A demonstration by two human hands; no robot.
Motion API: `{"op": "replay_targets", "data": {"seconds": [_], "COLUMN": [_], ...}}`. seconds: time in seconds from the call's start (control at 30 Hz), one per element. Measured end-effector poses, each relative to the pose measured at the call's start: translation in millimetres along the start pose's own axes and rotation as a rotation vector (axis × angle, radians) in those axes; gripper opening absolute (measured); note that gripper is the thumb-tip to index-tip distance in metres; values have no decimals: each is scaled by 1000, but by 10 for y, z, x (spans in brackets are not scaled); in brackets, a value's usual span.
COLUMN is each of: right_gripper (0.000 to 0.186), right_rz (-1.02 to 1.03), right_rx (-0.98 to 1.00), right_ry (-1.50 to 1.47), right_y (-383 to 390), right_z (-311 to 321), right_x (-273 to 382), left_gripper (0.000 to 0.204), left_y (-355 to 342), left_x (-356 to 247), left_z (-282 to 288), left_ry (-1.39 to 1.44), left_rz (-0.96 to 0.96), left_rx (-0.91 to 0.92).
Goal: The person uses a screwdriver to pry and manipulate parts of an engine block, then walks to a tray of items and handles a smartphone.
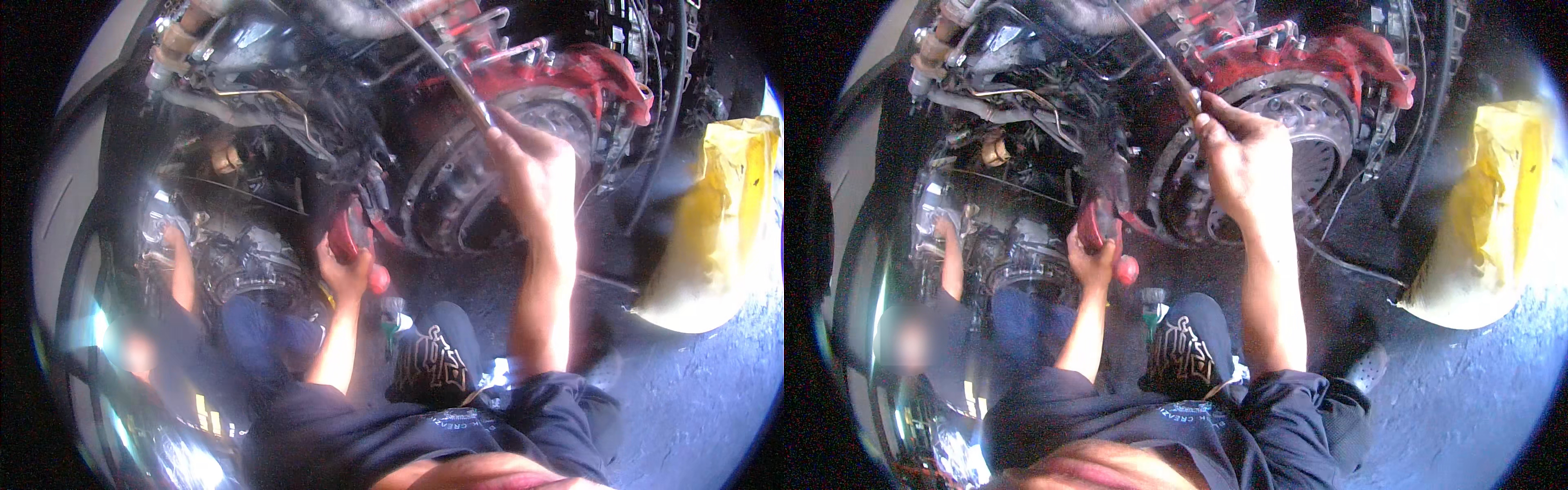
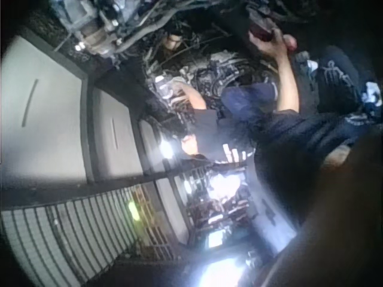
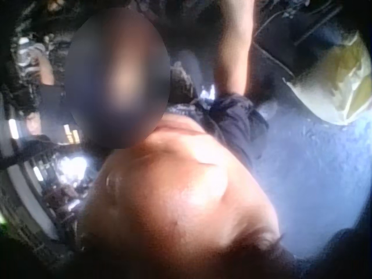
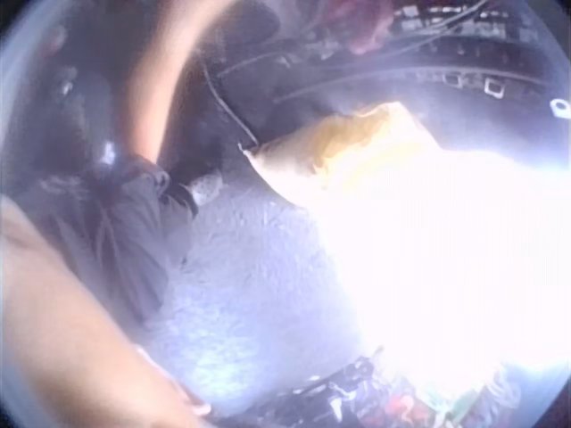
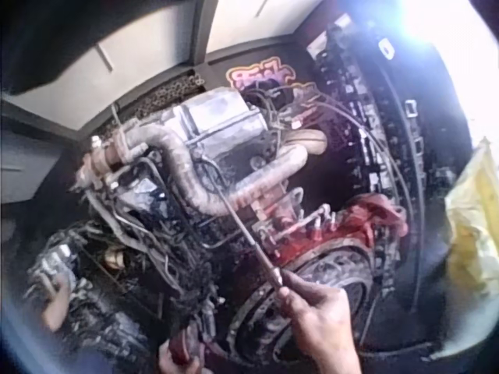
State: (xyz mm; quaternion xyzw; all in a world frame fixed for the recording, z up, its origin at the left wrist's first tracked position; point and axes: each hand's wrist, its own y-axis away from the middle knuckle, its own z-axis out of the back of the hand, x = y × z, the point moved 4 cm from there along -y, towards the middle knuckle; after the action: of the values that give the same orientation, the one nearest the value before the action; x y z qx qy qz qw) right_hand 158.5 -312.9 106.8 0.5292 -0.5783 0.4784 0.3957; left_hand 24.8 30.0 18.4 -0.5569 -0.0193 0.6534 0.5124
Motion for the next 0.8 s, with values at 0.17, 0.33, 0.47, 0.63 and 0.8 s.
{"op": "replay_targets", "data": {"seconds": [0.17,0.33,0.47,0.63,0.8], "right_gripper": [38,43,39,32,29], "right_rz": [16,94,345,269,212], "right_rx": [41,12,-31,-75,-128], "right_ry": [-159,-80,-111,-255,-263], "right_y": [-14,120,163,200,213], "right_z": [-52,-60,37,122,23], "right_x": [-173,-326,-204,-210,-282], "left_gripper": [67,66,65,64,65], "left_y": [2,29,5,16,22], "left_x": [39,-18,-26,-12,12], "left_z": [68,14,-22,1,-14], "left_ry": [-97,-11,-16,30,5], "left_rz": [-41,-26,-75,-59,-54], "left_rx": [10,2,11,-7,-19]}}
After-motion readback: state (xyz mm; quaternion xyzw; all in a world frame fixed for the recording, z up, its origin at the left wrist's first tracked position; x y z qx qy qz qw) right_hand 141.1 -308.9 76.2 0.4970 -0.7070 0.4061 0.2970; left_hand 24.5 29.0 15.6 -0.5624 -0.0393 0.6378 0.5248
